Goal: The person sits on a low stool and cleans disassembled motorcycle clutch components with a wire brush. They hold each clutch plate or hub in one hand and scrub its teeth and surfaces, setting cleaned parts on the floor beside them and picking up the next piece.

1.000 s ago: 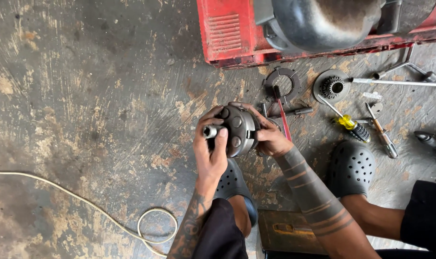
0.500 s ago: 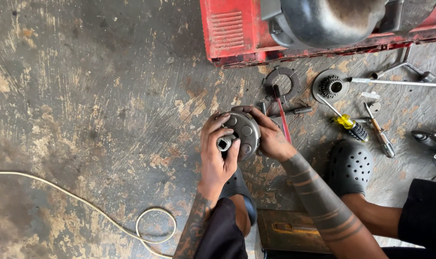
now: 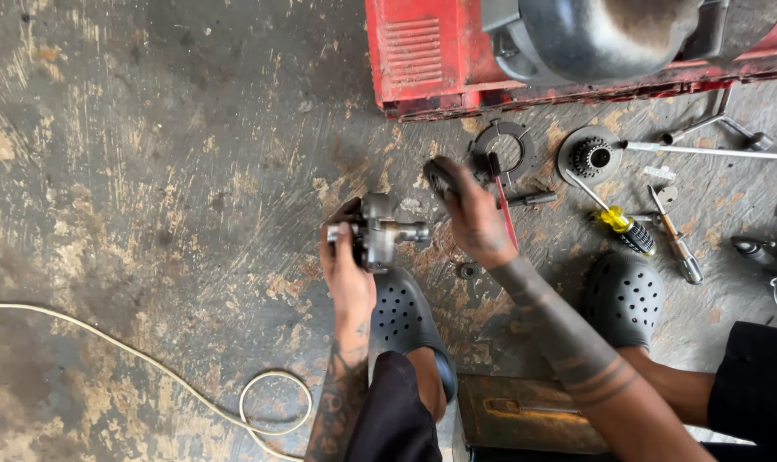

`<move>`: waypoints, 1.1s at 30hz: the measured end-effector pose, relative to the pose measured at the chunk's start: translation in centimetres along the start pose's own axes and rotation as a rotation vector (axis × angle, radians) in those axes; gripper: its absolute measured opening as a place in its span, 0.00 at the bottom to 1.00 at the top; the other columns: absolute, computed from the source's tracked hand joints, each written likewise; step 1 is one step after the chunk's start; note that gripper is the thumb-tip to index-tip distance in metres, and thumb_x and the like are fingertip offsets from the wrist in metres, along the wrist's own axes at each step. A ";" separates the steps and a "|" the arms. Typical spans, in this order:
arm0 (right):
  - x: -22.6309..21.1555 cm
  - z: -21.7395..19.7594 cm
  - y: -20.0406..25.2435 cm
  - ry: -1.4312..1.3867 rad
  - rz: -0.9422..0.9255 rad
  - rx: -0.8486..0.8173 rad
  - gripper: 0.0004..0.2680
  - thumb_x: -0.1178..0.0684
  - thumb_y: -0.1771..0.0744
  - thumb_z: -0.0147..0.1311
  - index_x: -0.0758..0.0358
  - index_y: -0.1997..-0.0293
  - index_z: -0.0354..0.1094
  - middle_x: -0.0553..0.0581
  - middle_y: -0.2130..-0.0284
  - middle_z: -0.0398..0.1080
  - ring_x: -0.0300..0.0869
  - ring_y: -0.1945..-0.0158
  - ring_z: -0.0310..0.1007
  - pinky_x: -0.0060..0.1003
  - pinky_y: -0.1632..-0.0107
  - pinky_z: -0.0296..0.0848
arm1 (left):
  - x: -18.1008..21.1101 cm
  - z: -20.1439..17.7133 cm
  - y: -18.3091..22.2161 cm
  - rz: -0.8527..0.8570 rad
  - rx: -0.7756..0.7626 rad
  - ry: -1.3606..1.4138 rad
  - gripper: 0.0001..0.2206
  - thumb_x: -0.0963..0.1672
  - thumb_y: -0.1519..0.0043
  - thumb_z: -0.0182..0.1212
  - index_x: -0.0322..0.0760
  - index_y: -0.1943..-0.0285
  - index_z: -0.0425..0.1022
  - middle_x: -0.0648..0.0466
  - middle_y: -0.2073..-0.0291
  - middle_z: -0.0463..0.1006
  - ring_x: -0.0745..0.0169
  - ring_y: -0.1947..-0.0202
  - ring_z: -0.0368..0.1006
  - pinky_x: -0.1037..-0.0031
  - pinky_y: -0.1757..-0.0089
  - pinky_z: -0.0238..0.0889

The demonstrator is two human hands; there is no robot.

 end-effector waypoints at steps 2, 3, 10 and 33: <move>1.1 0.9 -1.4 0.300 -0.186 -0.053 0.20 0.66 0.33 0.46 0.66 0.30 0.60 0.74 0.41 0.68 0.65 0.36 0.67 0.64 0.37 0.65 | -2.3 -2.7 -1.6 -0.099 0.110 0.127 0.07 0.45 0.35 0.62 0.38 0.56 0.74 0.47 0.57 0.79 0.53 0.57 0.77 0.63 0.54 0.72; 1.2 2.4 -1.6 0.600 -0.370 -0.106 0.22 0.67 0.34 0.45 0.62 0.30 0.61 0.69 0.38 0.67 0.61 0.34 0.67 0.62 0.34 0.63 | -4.0 -4.4 -2.1 -0.199 0.220 0.253 0.07 0.44 0.38 0.66 0.36 0.61 0.75 0.47 0.61 0.82 0.55 0.61 0.79 0.67 0.57 0.73; 2.6 5.2 1.2 0.833 -0.706 -0.078 0.17 0.60 0.30 0.44 0.61 0.31 0.63 0.69 0.36 0.65 0.58 0.31 0.64 0.58 0.31 0.58 | -4.9 -1.3 -0.9 -0.629 0.200 0.622 0.15 0.50 0.43 0.62 0.35 0.56 0.79 0.42 0.58 0.82 0.43 0.56 0.79 0.50 0.49 0.71; 3.8 9.7 -1.3 0.169 0.456 -0.357 0.42 0.25 0.42 0.67 0.35 0.22 0.43 0.77 0.30 0.50 0.69 0.26 0.48 0.70 0.29 0.51 | -8.5 -1.1 -3.9 -0.798 -0.070 0.039 0.41 0.64 0.35 0.31 0.32 0.25 0.55 0.36 0.35 0.68 0.26 0.30 0.55 0.32 0.35 0.35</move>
Point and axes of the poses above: each hand's wrist, its own y-axis away from the middle knuckle, its own z-axis out of the palm, x = y × z, the point moved 10 cm from there along -y, towards the middle knuckle
